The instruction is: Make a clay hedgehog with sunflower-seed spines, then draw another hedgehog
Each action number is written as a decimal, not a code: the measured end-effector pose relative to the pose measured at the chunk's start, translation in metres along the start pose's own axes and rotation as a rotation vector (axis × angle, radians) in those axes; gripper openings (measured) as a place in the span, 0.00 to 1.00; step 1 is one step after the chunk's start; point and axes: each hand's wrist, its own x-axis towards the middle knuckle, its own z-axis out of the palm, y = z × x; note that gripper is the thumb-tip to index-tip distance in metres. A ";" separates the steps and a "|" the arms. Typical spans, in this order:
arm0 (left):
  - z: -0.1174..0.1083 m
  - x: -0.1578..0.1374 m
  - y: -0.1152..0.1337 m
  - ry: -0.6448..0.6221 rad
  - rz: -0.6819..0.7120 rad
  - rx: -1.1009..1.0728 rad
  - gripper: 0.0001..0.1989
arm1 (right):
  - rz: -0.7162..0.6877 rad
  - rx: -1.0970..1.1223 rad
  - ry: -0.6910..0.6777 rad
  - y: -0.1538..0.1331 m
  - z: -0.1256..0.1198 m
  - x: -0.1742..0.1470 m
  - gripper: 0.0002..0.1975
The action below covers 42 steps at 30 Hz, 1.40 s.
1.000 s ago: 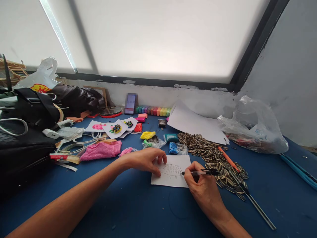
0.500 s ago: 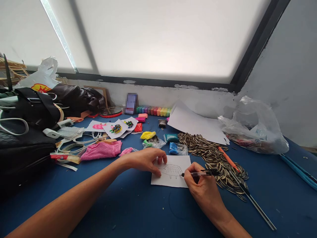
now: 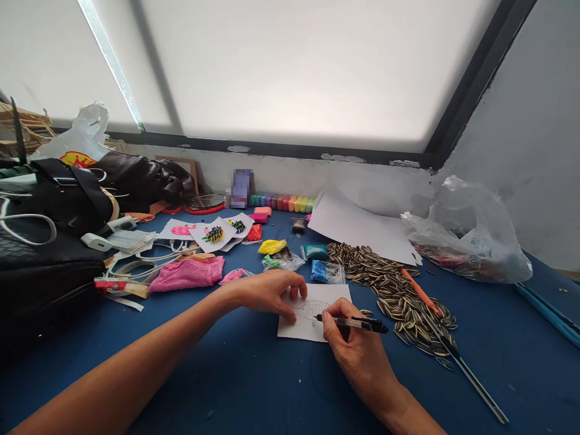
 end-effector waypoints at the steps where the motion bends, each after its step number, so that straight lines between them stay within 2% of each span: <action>1: 0.000 0.000 0.000 -0.001 0.003 -0.001 0.23 | 0.005 0.004 -0.017 0.000 0.001 0.000 0.14; 42: 0.000 0.001 -0.001 0.002 0.004 0.000 0.22 | -0.013 0.003 -0.050 0.000 0.002 -0.001 0.14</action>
